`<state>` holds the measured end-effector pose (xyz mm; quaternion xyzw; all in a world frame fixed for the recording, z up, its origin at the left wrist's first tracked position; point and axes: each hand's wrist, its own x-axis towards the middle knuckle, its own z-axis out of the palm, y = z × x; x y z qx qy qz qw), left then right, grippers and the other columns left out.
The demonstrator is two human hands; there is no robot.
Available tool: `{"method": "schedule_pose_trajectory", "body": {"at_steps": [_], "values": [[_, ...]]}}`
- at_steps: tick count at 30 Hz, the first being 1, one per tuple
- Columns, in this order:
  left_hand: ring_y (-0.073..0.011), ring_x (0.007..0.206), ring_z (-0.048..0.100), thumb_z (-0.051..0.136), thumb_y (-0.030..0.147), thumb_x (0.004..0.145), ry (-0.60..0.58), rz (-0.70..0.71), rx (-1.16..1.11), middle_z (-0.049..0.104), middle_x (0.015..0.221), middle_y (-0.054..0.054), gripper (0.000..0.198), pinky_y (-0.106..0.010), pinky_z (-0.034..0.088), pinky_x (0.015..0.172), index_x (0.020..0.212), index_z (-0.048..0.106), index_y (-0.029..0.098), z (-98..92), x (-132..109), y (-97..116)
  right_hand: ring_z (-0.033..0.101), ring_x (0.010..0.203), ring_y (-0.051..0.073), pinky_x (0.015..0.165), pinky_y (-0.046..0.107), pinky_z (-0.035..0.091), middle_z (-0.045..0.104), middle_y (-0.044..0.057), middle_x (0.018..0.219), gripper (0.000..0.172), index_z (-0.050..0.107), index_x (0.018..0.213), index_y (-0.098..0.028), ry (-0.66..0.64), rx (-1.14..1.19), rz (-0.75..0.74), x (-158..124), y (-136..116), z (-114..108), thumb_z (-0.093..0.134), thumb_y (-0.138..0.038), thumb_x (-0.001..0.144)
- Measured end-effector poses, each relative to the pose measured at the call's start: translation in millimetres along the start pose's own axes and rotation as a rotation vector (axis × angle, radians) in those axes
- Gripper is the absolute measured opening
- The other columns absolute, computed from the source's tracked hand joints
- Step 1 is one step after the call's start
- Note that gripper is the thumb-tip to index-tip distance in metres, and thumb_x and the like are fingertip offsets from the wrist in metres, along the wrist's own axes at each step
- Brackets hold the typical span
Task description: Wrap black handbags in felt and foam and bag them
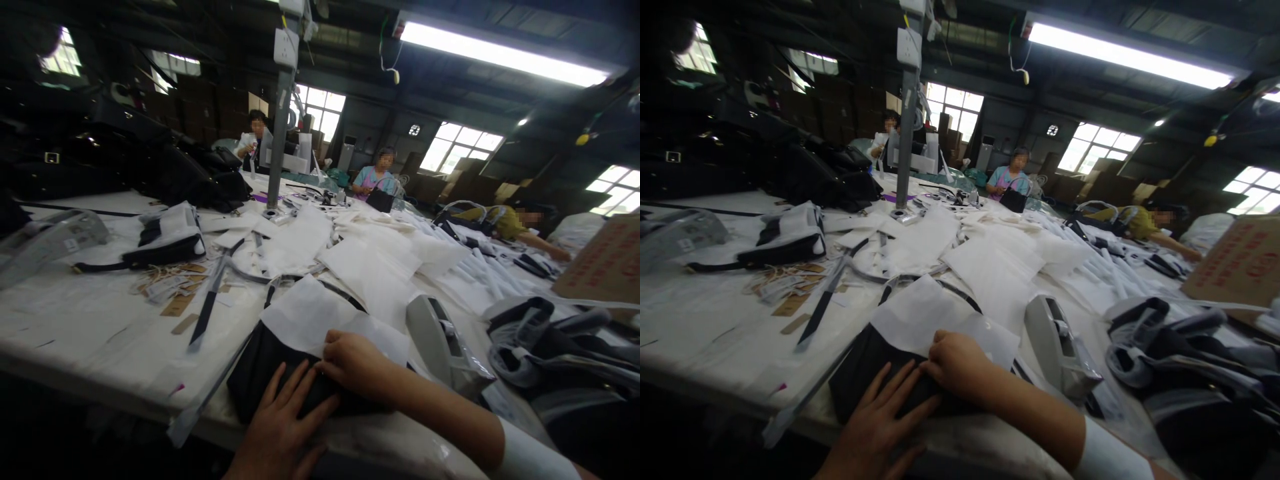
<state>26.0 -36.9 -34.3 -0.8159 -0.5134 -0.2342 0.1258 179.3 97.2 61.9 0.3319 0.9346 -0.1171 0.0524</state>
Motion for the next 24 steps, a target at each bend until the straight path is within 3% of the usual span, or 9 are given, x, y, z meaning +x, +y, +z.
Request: {"method": "schedule_pose_trajectory", "body": {"at_steps": [2, 5, 7, 11, 14, 17, 19, 21, 24], "values": [[-0.0342, 0.139, 0.038, 0.070, 0.031, 0.077, -0.003, 0.012, -0.004, 0.036, 0.156, -0.009, 0.076, -0.055, 0.029, 0.112, 0.146, 0.039, 0.036, -0.7, 0.3, -0.2, 0.066, 0.085, 0.017, 0.074, 0.024, 0.047, 0.069, 0.004, 0.100, 0.021, 0.073, 0.105, -0.023, 0.034, 0.041, -0.068, -6.2, 12.9, -13.5, 0.058, -0.023, 0.091], [-0.0338, 0.139, 0.038, 0.069, 0.032, 0.078, -0.009, 0.036, 0.005, 0.034, 0.157, -0.008, 0.076, -0.053, 0.032, 0.110, 0.147, 0.037, 0.037, -1.8, 0.8, -1.6, 0.064, 0.093, 0.019, 0.079, 0.027, 0.047, 0.068, 0.004, 0.109, 0.067, 0.038, 0.148, -0.033, 0.179, -0.060, -0.057, -19.1, 23.5, -29.4, 0.053, -0.007, 0.088], [-0.0334, 0.138, 0.040, 0.069, 0.033, 0.078, 0.000, 0.032, 0.019, 0.038, 0.155, -0.008, 0.076, -0.053, 0.033, 0.109, 0.147, 0.037, 0.037, -2.1, 0.9, -1.9, 0.063, 0.089, 0.019, 0.077, 0.028, 0.047, 0.070, 0.003, 0.106, 0.076, 0.020, 0.155, -0.034, 0.234, -0.128, -0.097, -28.3, 21.1, -31.2, 0.048, -0.004, 0.090], [-0.0295, 0.129, 0.051, 0.069, 0.035, 0.079, 0.020, 0.030, 0.016, 0.057, 0.139, -0.007, 0.074, -0.050, 0.034, 0.111, 0.147, 0.040, 0.035, -4.0, 1.4, -1.8, 0.060, 0.093, 0.022, 0.078, 0.033, 0.050, 0.068, 0.007, 0.122, 0.043, 0.048, 0.141, -0.028, 0.187, -0.218, -0.318, -43.3, 5.8, -14.6, 0.049, -0.022, 0.099], [-0.0274, 0.125, 0.054, 0.068, 0.034, 0.078, 0.060, 0.031, -0.008, 0.063, 0.132, -0.003, 0.064, -0.049, 0.030, 0.115, 0.139, 0.050, 0.033, -6.4, 2.0, -2.5, 0.060, 0.099, 0.024, 0.080, 0.036, 0.053, 0.056, 0.007, 0.142, 0.030, 0.060, 0.127, -0.025, 0.140, -0.249, -0.318, -51.6, 2.0, 2.4, 0.052, -0.026, 0.098], [-0.0281, 0.127, 0.052, 0.068, 0.035, 0.078, 0.111, 0.067, 0.012, 0.063, 0.131, -0.002, 0.050, -0.050, 0.030, 0.116, 0.127, 0.061, 0.033, -2.2, -1.6, -3.1, 0.054, 0.120, 0.028, 0.100, 0.047, 0.047, 0.048, 0.006, 0.149, 0.034, 0.060, 0.128, -0.029, 0.155, -0.204, -0.296, -58.5, 7.0, 15.0, 0.053, -0.021, 0.096], [-0.0283, 0.126, 0.053, 0.068, 0.039, 0.079, 0.103, 0.069, 0.054, 0.064, 0.131, -0.002, 0.048, -0.048, 0.036, 0.112, 0.126, 0.062, 0.033, 6.4, -8.5, -2.6, 0.037, 0.139, 0.033, 0.111, 0.056, 0.035, 0.042, 0.006, 0.153, 0.038, 0.060, 0.129, -0.031, 0.164, -0.151, -0.274, -62.3, 10.7, 20.6, 0.055, -0.018, 0.093], [-0.0266, 0.119, 0.059, 0.065, 0.045, 0.082, 0.094, 0.056, 0.120, 0.067, 0.126, -0.002, 0.048, -0.042, 0.046, 0.103, 0.128, 0.061, 0.033, 17.0, -18.1, -1.6, 0.022, 0.147, 0.037, 0.114, 0.060, 0.028, 0.035, 0.008, 0.157, 0.045, 0.059, 0.131, -0.032, 0.137, -0.091, -0.239, -65.3, 12.4, 24.0, 0.059, -0.018, 0.089], [-0.0228, 0.107, 0.066, 0.058, 0.053, 0.088, 0.073, 0.048, 0.170, 0.071, 0.118, 0.002, 0.049, -0.033, 0.055, 0.088, 0.134, 0.056, 0.036, 27.2, -29.2, -0.5, 0.018, 0.147, 0.038, 0.114, 0.062, 0.025, 0.026, 0.007, 0.161, 0.056, 0.054, 0.136, -0.037, 0.098, -0.019, -0.180, -69.0, 10.7, 25.8, 0.063, -0.018, 0.084]]}}
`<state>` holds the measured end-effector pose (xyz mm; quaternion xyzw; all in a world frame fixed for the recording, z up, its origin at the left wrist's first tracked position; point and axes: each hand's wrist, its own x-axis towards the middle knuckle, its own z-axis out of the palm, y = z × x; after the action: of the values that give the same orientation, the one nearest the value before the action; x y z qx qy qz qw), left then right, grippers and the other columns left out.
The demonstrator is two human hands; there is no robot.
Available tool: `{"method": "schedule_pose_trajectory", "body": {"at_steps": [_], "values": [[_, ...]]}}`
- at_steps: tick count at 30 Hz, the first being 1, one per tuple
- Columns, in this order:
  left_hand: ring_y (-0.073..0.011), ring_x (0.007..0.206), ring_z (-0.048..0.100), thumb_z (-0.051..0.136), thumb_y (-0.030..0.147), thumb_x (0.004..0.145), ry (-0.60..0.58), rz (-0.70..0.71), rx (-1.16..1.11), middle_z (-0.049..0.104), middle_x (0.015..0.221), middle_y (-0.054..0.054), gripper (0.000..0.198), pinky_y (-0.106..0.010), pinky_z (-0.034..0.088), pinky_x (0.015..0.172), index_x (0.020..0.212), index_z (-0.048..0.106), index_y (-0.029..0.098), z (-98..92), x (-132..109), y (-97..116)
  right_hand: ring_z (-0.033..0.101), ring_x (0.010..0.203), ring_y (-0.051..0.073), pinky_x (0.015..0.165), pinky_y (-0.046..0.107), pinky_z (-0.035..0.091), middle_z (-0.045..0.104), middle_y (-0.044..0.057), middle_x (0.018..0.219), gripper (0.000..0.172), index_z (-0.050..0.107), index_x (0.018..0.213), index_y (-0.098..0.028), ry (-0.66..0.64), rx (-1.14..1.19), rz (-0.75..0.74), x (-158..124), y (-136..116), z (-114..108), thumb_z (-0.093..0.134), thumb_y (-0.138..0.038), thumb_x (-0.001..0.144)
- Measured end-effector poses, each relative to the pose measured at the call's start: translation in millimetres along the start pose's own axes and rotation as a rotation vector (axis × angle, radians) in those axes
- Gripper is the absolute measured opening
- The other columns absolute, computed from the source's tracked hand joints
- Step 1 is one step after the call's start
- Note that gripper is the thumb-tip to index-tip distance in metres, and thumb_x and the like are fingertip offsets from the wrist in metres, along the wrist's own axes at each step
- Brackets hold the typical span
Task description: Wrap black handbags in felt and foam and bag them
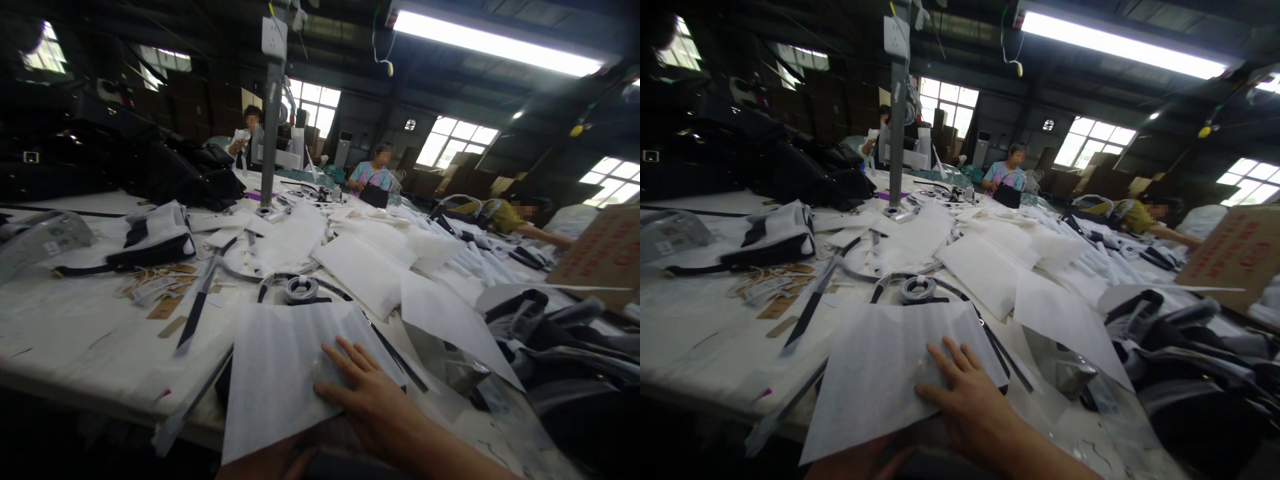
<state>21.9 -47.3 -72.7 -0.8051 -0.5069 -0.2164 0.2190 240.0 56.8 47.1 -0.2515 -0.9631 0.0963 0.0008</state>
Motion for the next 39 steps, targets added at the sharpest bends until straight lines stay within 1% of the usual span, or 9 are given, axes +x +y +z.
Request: {"method": "schedule_pose_trajectory", "body": {"at_steps": [10, 15, 17, 21, 24, 27, 30, 34, 39], "values": [[-0.0290, 0.127, 0.055, 0.067, 0.043, 0.082, -0.086, -0.002, -0.185, 0.057, 0.141, 0.000, 0.062, -0.037, 0.051, 0.101, 0.140, 0.050, 0.034, -11.9, 16.5, -6.3, 0.024, 0.145, 0.041, 0.113, 0.069, 0.016, 0.034, 0.011, 0.157, 0.056, 0.043, 0.146, -0.038, -0.035, 0.055, 0.119, -6.2, -7.7, 12.3, 0.058, -0.032, 0.092], [-0.0254, 0.117, 0.062, 0.064, 0.041, 0.086, -0.125, 0.003, -0.221, 0.059, 0.138, 0.000, 0.063, -0.035, 0.052, 0.099, 0.145, 0.043, 0.036, -11.9, 15.5, -6.3, 0.027, 0.143, 0.042, 0.112, 0.071, 0.016, 0.039, 0.011, 0.154, 0.050, 0.050, 0.142, -0.037, -0.050, 0.157, 0.157, -5.8, -14.9, -4.2, 0.053, -0.051, 0.094], [-0.0249, 0.112, 0.065, 0.065, 0.041, 0.085, -0.152, -0.013, -0.261, 0.060, 0.137, -0.001, 0.065, -0.034, 0.054, 0.096, 0.146, 0.041, 0.036, -10.9, 14.5, -6.4, 0.034, 0.141, 0.042, 0.111, 0.069, 0.020, 0.045, 0.012, 0.150, 0.047, 0.056, 0.136, -0.036, -0.056, 0.198, 0.192, -2.5, -19.4, -13.8, 0.049, -0.057, 0.094], [-0.0304, 0.116, 0.062, 0.068, 0.039, 0.083, -0.190, -0.079, -0.383, 0.063, 0.133, -0.002, 0.062, -0.041, 0.052, 0.098, 0.141, 0.047, 0.037, -9.1, 13.0, -6.6, 0.054, 0.126, 0.034, 0.106, 0.057, 0.036, 0.064, 0.008, 0.131, 0.037, 0.074, 0.105, -0.029, -0.044, 0.172, 0.227, 14.3, -22.3, -27.2, 0.039, -0.040, 0.103], [-0.0294, 0.119, 0.059, 0.063, 0.038, 0.089, -0.180, -0.103, -0.501, 0.060, 0.134, -0.005, 0.043, -0.047, 0.048, 0.102, 0.131, 0.056, 0.031, -10.0, 12.5, -5.9, 0.066, 0.102, 0.028, 0.091, 0.040, 0.049, 0.073, 0.010, 0.103, 0.032, 0.075, 0.091, -0.019, -0.091, 0.086, 0.236, 31.6, -16.0, -29.9, 0.049, -0.035, 0.099], [-0.0246, 0.112, 0.059, 0.058, 0.038, 0.095, -0.167, -0.094, -0.557, 0.056, 0.132, -0.010, 0.035, -0.048, 0.050, 0.095, 0.126, 0.057, 0.022, -11.6, 12.6, -4.5, 0.067, 0.089, 0.026, 0.084, 0.037, 0.050, 0.073, 0.009, 0.088, 0.030, 0.073, 0.084, -0.015, -0.050, -0.021, 0.245, 43.6, -6.0, -24.8, 0.056, -0.037, 0.096], [-0.0224, 0.107, 0.061, 0.058, 0.037, 0.095, -0.158, -0.085, -0.560, 0.058, 0.128, -0.009, 0.032, -0.044, 0.053, 0.090, 0.122, 0.058, 0.021, -10.3, 12.3, -3.8, 0.063, 0.100, 0.026, 0.092, 0.038, 0.047, 0.071, 0.009, 0.102, 0.028, 0.071, 0.098, -0.017, 0.093, -0.007, 0.179, 46.1, 2.3, -12.4, 0.062, -0.042, 0.092], [-0.0217, 0.106, 0.061, 0.057, 0.038, 0.095, -0.152, -0.081, -0.529, 0.058, 0.128, -0.009, 0.028, -0.042, 0.054, 0.089, 0.119, 0.060, 0.024, -3.2, 8.7, -5.5, 0.042, 0.135, 0.034, 0.110, 0.053, 0.033, 0.049, 0.012, 0.147, 0.050, 0.050, 0.141, -0.022, 0.175, 0.015, 0.212, 42.9, 5.4, 6.1, 0.052, -0.046, 0.096], [-0.0242, 0.103, 0.065, 0.056, 0.047, 0.093, -0.151, -0.086, -0.454, 0.066, 0.122, -0.007, 0.035, -0.042, 0.055, 0.090, 0.125, 0.059, 0.033, 5.1, 0.9, -8.1, 0.032, 0.141, 0.041, 0.111, 0.068, 0.019, 0.044, 0.011, 0.152, 0.054, 0.042, 0.148, -0.026, 0.123, 0.017, 0.328, 44.3, 0.8, 16.8, 0.040, -0.050, 0.099]]}}
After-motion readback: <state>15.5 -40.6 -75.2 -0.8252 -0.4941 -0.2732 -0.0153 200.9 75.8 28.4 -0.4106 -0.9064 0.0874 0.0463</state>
